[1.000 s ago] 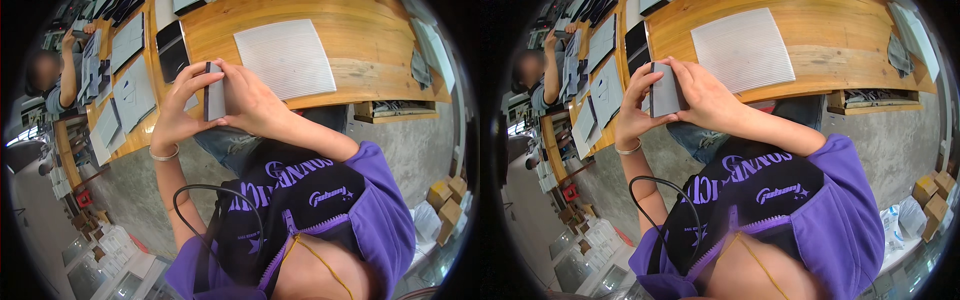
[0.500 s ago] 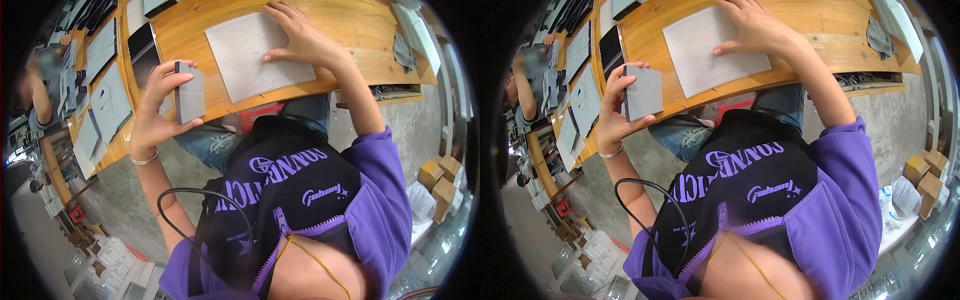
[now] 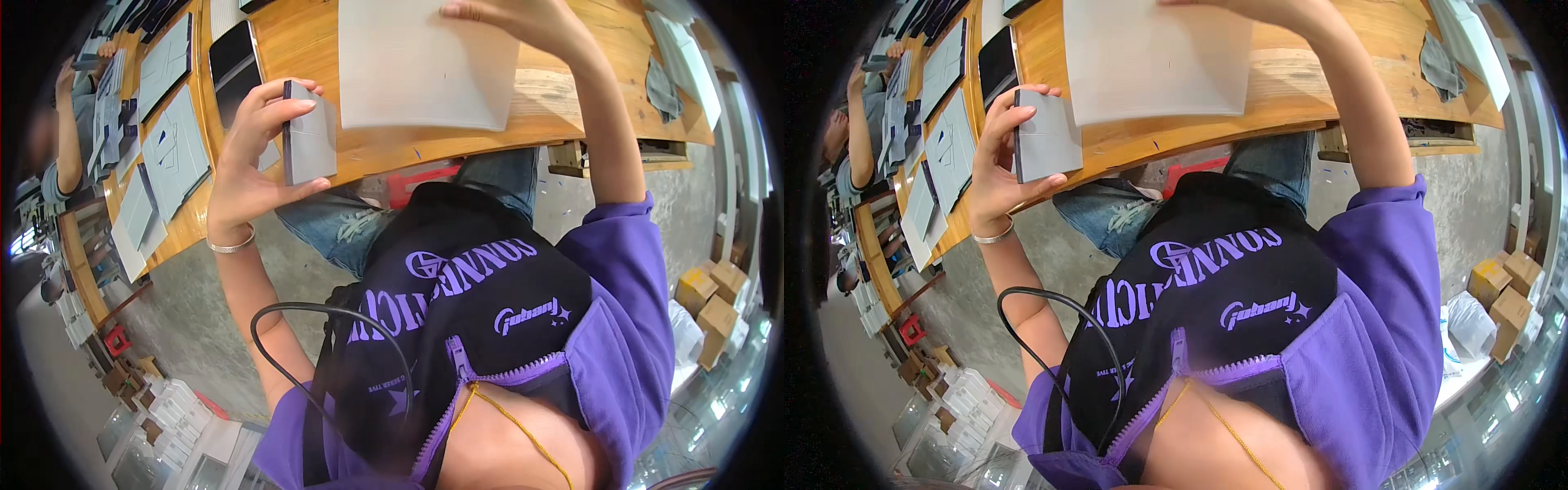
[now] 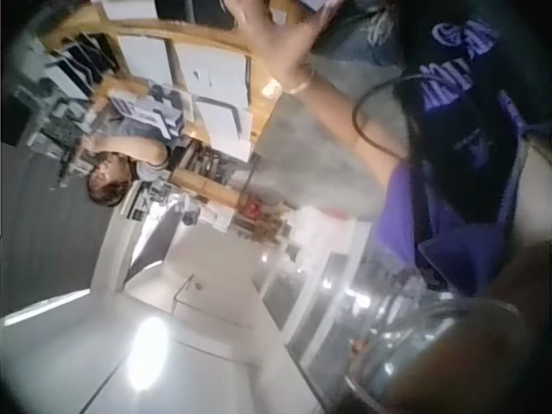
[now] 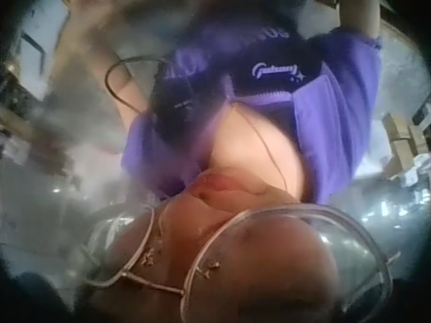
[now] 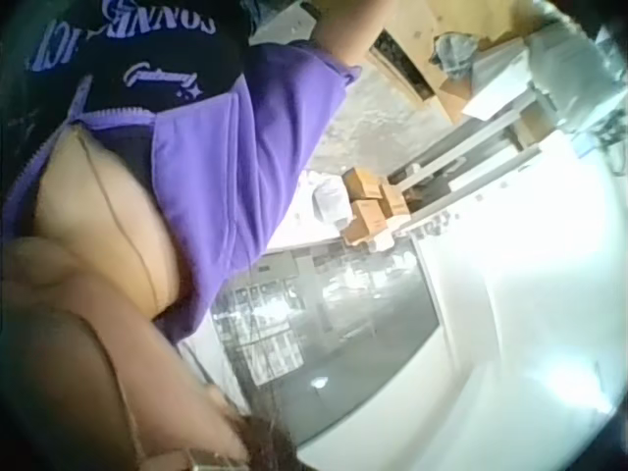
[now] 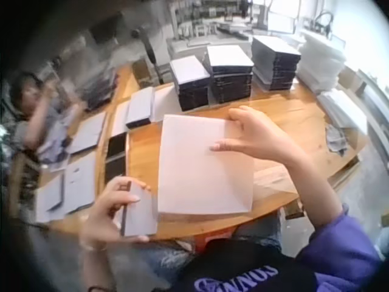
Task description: Sorting and stacking grey industrial plates on a wooden workbench.
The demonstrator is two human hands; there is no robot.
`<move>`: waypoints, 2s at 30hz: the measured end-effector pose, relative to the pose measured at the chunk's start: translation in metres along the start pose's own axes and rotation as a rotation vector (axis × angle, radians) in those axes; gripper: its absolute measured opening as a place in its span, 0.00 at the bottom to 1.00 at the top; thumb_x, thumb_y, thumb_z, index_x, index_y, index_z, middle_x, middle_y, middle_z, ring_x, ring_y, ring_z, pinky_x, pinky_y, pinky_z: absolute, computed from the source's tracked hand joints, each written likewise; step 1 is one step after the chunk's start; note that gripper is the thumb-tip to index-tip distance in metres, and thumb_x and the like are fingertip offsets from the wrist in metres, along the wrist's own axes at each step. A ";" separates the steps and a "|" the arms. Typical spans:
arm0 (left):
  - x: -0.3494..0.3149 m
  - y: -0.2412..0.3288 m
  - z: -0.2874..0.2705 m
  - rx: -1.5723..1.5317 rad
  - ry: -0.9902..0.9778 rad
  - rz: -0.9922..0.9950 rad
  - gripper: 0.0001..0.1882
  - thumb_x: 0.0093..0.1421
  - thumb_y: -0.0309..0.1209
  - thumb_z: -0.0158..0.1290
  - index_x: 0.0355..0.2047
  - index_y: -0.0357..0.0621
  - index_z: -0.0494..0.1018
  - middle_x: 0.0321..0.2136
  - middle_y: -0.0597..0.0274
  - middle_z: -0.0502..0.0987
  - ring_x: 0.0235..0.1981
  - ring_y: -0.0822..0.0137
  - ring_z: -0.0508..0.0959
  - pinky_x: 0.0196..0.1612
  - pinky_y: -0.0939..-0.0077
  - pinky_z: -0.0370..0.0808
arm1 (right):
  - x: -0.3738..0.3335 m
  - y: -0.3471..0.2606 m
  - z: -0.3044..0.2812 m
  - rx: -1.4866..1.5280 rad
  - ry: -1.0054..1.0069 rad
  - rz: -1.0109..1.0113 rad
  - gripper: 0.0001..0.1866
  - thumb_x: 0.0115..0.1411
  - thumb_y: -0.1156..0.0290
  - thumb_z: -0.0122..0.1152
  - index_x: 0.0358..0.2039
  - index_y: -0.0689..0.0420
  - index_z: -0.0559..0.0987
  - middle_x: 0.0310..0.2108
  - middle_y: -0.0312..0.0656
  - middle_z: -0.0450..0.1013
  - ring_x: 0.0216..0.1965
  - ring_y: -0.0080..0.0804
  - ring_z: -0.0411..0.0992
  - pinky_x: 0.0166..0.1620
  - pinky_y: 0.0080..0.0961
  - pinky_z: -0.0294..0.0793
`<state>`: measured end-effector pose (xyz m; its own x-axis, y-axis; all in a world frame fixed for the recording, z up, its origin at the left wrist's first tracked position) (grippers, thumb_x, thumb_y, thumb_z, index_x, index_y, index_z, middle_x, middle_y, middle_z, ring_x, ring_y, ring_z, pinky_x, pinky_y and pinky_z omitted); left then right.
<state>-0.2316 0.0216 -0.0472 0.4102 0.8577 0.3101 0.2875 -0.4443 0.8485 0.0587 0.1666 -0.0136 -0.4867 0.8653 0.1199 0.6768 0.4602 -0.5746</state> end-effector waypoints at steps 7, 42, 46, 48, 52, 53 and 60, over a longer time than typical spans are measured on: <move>-0.013 -0.003 -0.004 -0.035 0.091 -0.018 0.42 0.30 0.24 0.71 0.50 0.48 0.69 0.51 0.54 0.67 0.54 0.55 0.70 0.54 0.62 0.69 | -0.011 -0.020 0.030 -0.188 0.137 -0.136 0.28 0.47 0.55 0.70 0.38 0.65 0.74 0.38 0.56 0.69 0.42 0.51 0.68 0.45 0.36 0.69; -0.012 0.000 0.011 -0.140 0.198 -0.061 0.60 0.31 0.25 0.72 0.64 0.47 0.49 0.51 0.51 0.68 0.53 0.56 0.71 0.55 0.62 0.68 | 0.015 0.034 0.023 -0.069 0.068 -0.146 0.17 0.51 0.61 0.68 0.30 0.64 0.78 0.22 0.47 0.72 0.27 0.39 0.71 0.34 0.31 0.71; -0.010 -0.006 0.015 -0.157 0.187 -0.040 0.68 0.30 0.24 0.72 0.67 0.51 0.39 0.50 0.52 0.68 0.52 0.58 0.71 0.55 0.66 0.68 | -0.009 -0.019 0.047 -0.135 0.349 -0.560 0.25 0.50 0.67 0.69 0.48 0.59 0.74 0.43 0.42 0.75 0.45 0.32 0.73 0.47 0.26 0.71; -0.006 -0.008 0.018 -0.178 0.177 -0.032 0.70 0.30 0.24 0.72 0.67 0.52 0.34 0.51 0.52 0.68 0.52 0.59 0.71 0.55 0.66 0.67 | -0.037 -0.050 0.065 0.321 0.140 -0.524 0.39 0.42 0.66 0.73 0.55 0.59 0.67 0.51 0.44 0.69 0.54 0.40 0.67 0.55 0.32 0.66; -0.017 -0.012 0.019 -0.183 0.188 -0.100 0.73 0.30 0.25 0.73 0.67 0.52 0.30 0.54 0.53 0.64 0.55 0.60 0.67 0.57 0.65 0.65 | -0.058 -0.087 0.100 0.439 0.132 -0.587 0.46 0.40 0.54 0.74 0.58 0.53 0.63 0.54 0.55 0.61 0.54 0.54 0.63 0.55 0.41 0.65; -0.019 -0.015 0.020 -0.188 0.185 -0.102 0.73 0.31 0.26 0.73 0.67 0.52 0.29 0.55 0.53 0.62 0.56 0.61 0.66 0.58 0.65 0.64 | -0.057 -0.090 0.106 0.459 0.125 -0.588 0.46 0.39 0.58 0.75 0.58 0.53 0.63 0.54 0.56 0.62 0.54 0.53 0.63 0.55 0.41 0.66; -0.027 0.008 0.024 -0.013 0.203 -0.124 0.62 0.34 0.27 0.70 0.66 0.47 0.43 0.60 0.52 0.60 0.60 0.55 0.63 0.61 0.62 0.62 | -0.060 -0.101 0.119 0.475 0.199 -0.609 0.40 0.36 0.71 0.73 0.53 0.56 0.68 0.53 0.53 0.62 0.53 0.52 0.64 0.54 0.40 0.67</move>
<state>-0.2194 -0.0118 -0.0590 0.1897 0.9405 0.2818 0.3128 -0.3300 0.8907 -0.0464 0.0448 -0.0588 -0.5571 0.5286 0.6405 -0.0065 0.7685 -0.6399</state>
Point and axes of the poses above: each hand's wrist, its own x-axis towards the middle knuckle, its own z-axis out of the palm, y = z × x, the point moved 1 cm from there along x, towards the middle knuckle
